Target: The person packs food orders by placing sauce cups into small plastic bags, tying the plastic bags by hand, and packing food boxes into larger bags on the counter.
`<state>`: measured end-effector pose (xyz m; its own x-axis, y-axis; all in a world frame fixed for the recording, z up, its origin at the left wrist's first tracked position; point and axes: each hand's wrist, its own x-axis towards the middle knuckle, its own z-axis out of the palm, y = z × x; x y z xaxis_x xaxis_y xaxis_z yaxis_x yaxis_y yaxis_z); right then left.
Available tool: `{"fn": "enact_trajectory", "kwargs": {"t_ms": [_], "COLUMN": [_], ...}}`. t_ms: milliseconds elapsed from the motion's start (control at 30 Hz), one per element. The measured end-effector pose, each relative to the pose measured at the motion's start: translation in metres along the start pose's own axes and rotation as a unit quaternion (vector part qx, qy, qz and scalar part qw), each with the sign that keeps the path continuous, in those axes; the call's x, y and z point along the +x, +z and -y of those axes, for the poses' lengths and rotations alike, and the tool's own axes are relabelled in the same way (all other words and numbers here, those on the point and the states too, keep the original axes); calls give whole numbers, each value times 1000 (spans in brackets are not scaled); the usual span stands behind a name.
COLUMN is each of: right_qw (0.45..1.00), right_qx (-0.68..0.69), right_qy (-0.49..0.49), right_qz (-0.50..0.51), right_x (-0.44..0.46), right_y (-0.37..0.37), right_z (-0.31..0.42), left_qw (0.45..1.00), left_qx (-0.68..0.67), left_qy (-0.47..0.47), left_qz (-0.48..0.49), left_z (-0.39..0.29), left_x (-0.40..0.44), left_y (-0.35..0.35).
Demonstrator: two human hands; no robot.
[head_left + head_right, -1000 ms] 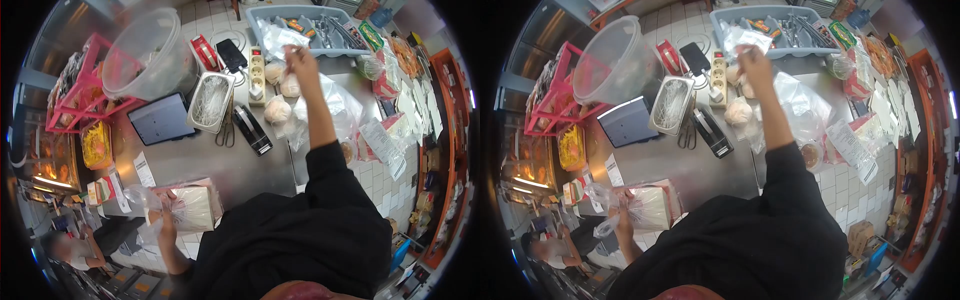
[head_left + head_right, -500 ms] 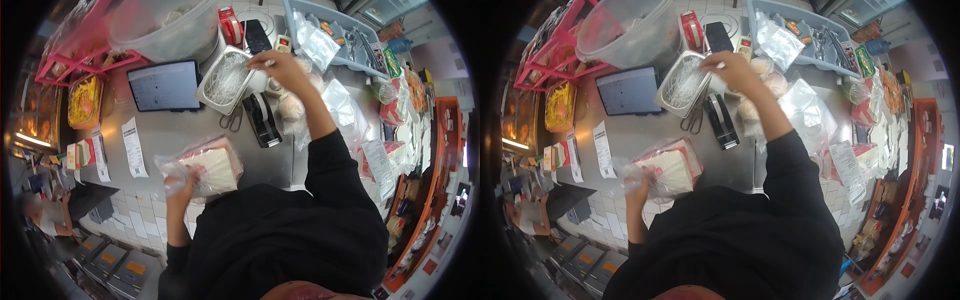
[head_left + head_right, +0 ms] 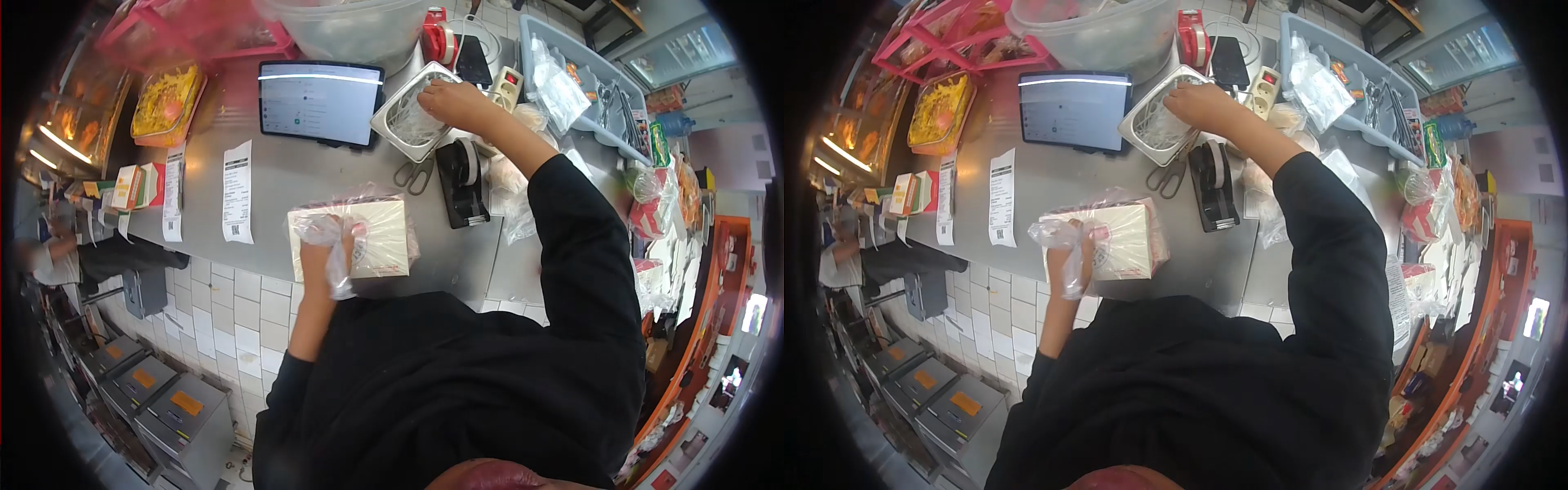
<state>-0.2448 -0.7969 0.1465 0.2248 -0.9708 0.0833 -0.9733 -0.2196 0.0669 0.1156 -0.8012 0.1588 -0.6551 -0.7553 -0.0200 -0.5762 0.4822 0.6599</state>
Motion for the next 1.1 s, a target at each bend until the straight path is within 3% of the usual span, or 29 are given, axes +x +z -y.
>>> {"fn": "enact_trajectory", "kwargs": {"t_ms": [167, 300, 367, 400, 433, 500, 600, 700, 767, 833, 867, 933, 967, 1033, 1100], "right_qw": [999, 991, 937, 910, 909, 713, 552, 508, 499, 516, 512, 650, 647, 799, 797], "right_qx": [48, 112, 257, 294, 293, 546, 675, 776, 786, 751, 750, 620, 618, 385, 372], "right_qy": [18, 31, 130, 200, 203, 298, 366, 336, 328, 365, 370, 321, 327, 301, 310], "right_qz": [15, -73, -200, -214, -213, -326, -324, -163, -162, -191, -196, -300, -305, -351, -361], "right_x": [-1, -11, -17, -21, -24, -28, -38, -48, -41, -37, -35, -34, -33, -30, -27], "right_y": [-8, -18, -23, -34, -42, -59, -90, -86, -78, -59, -50, -36, -37, -41, -38], "right_z": [-3, -1, 6, 16, 29, 58, 137, 208, 247, 273, 282, 295, 297, 298, 300], "left_qw": [981, 981, 976, 977, 977, 968, 946, 928, 930, 961, 976, 982, 987, 988, 987], "left_qx": [-175, -194, -209, -205, -206, -241, -299, -320, -318, -220, -133, -97, -62, -43, -88], "left_qy": [3, -20, -12, -10, -9, 22, -3, -58, -53, 128, 157, 151, 143, 141, 130], "left_qz": [-88, 22, 53, 54, 57, 61, 126, 179, 179, 112, 71, 55, 33, 55, 18], "left_z": [-2, 3, 5, 2, 6, 14, 15, 17, 14, 8, 3, -12, -19, -24, -25], "left_x": [0, 0, 2, 4, 4, 7, 13, 20, 18, 13, 8, -1, -6, -13, -16], "left_y": [-7, -29, -34, -38, -38, -37, -47, -52, -56, -60, -60, -64, -65, -63, -61]}}
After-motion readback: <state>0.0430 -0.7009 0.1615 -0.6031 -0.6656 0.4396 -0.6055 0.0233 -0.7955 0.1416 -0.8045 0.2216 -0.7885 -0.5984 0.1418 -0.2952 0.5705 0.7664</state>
